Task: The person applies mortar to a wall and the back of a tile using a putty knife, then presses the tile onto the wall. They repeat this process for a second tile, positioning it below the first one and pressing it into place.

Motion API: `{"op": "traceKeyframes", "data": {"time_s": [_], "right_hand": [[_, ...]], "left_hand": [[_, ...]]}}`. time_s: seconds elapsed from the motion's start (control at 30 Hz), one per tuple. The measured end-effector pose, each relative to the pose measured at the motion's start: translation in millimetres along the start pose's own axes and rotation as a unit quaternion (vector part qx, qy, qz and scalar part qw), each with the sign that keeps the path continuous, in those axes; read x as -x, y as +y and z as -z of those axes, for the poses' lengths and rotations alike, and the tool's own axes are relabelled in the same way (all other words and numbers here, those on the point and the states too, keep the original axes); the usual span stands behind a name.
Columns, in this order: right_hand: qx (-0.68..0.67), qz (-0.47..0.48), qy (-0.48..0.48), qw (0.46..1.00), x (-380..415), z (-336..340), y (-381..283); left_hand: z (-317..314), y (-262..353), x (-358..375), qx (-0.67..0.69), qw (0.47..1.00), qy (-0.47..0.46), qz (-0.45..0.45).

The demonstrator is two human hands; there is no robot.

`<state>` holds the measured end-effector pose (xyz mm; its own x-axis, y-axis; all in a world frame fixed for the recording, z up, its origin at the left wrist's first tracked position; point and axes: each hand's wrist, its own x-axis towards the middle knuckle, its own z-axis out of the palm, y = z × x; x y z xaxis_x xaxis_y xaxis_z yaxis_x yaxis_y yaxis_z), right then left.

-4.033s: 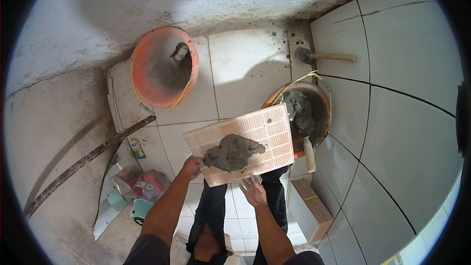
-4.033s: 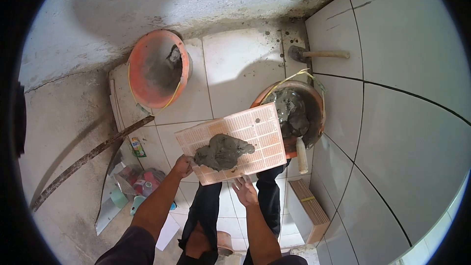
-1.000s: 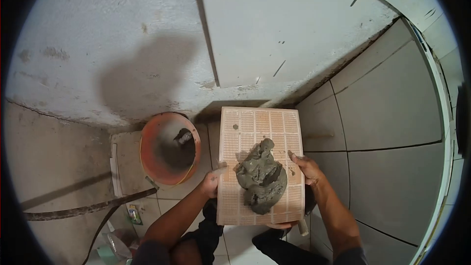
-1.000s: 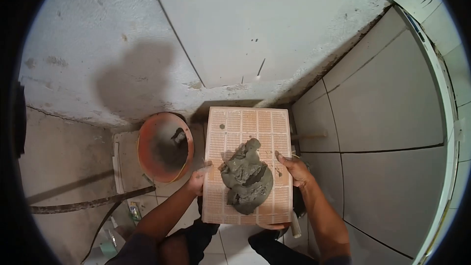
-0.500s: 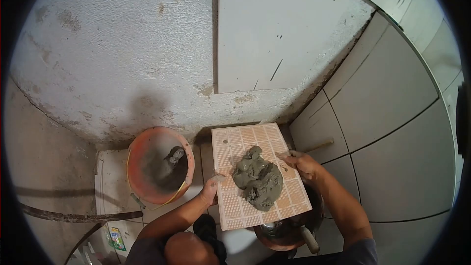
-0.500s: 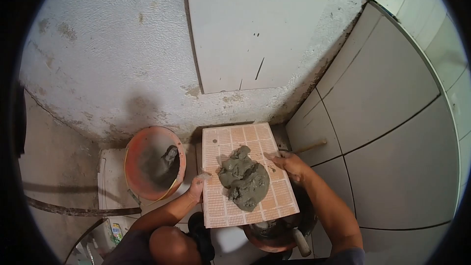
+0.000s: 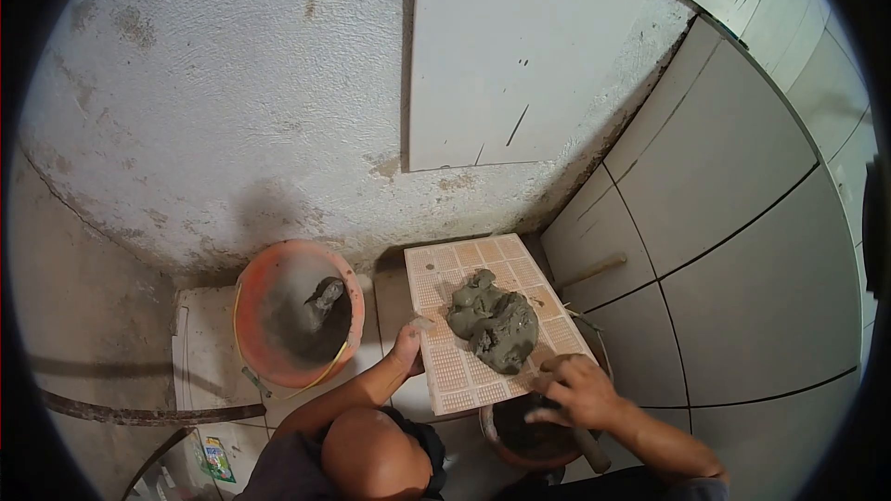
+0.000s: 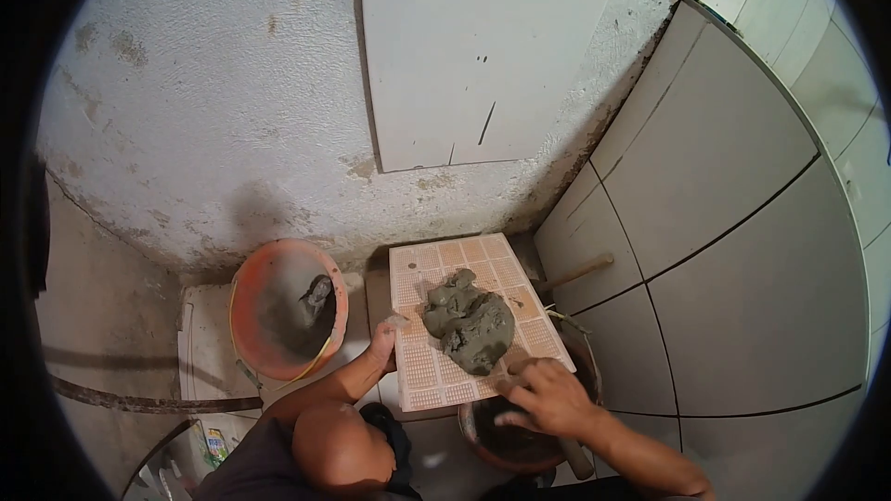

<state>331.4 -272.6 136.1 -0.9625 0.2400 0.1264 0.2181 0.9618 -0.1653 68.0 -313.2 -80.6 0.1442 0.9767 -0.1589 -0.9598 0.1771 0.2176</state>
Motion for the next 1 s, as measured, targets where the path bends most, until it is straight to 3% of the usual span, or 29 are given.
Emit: {"op": "traceKeyframes", "data": {"time_s": [0.07,0.2,0.3,0.37,0.6,0.7,0.77,0.9,1.0], "right_hand": [[0.058,0.005,0.033,0.998,2,-18,4],[0.099,0.036,0.079,0.991,-5,-30,17],[0.121,0.031,0.1,0.987,-17,-28,32],[0.13,0.023,0.118,0.984,-24,-34,40],[0.125,0.061,0.126,0.982,-39,-39,59],[0.139,0.074,0.13,0.979,-53,-26,61],[0.136,0.081,0.121,0.98,-60,-23,68],[0.144,0.097,0.109,0.979,-81,-20,80],[0.139,0.104,0.095,0.98,-97,-15,84]], "left_hand": [[-15,-2,-1,-0.063,0.994,0.084,0.005],[-25,-4,-8,-0.116,0.986,0.116,-0.006],[-27,-1,-17,-0.118,0.988,0.102,0.006],[-25,1,-24,-0.043,0.998,0.053,0.007],[-22,4,-41,-0.035,0.998,0.058,0.009],[-13,5,-46,0.04,0.998,0.018,0.04],[-15,7,-52,0.073,0.996,-0.028,0.031],[-5,13,-69,0.088,0.996,-0.009,0.012],[-11,24,-77,0.087,0.995,-0.055,-0.004]]}}
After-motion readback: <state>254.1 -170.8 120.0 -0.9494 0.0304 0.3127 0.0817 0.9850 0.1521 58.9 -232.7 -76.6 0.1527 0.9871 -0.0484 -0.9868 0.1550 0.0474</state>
